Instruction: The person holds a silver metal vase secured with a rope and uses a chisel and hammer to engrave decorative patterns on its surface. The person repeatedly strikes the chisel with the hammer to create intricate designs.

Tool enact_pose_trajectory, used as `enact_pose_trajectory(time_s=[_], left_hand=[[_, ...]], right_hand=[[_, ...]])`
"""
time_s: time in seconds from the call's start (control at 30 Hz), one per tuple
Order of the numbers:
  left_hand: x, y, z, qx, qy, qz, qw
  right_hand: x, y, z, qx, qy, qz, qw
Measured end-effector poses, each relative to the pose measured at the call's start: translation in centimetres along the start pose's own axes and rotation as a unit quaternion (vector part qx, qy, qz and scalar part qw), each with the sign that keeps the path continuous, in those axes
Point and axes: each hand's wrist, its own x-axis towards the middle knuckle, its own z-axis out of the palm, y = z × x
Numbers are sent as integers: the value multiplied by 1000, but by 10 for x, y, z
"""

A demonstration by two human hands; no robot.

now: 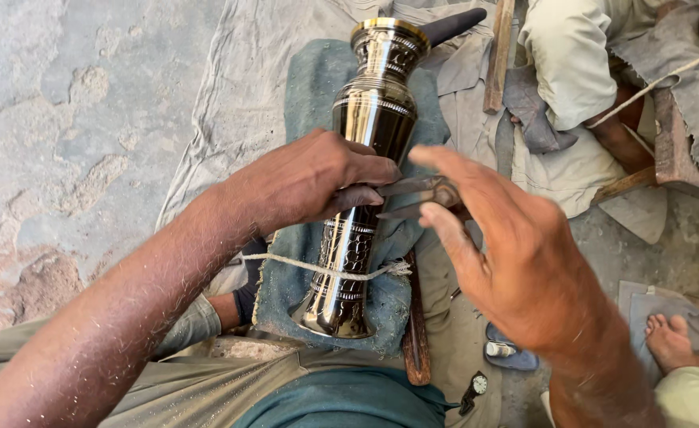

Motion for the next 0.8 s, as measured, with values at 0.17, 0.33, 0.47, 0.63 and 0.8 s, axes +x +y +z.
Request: enact_pose_trajectory(time_s=[0.17, 0.33, 0.47, 0.63, 0.8], left_hand=[[4, 1, 4, 14, 15, -16, 1000], [4, 2, 7, 31, -5, -17, 999], [3, 4, 7, 47, -18, -32, 998], [0, 2, 6, 33, 21, -14, 999], [-5, -3, 15, 47, 49, -26, 997]], right_hand=[[-85, 41, 37, -53, -77, 284, 954], [-156, 66, 155, 0, -201, 304, 931], [-192, 86, 185, 106, -17, 289, 951], [-206, 115, 125, 587, 145, 361, 710], [-177, 98, 57, 535, 144, 216, 804]])
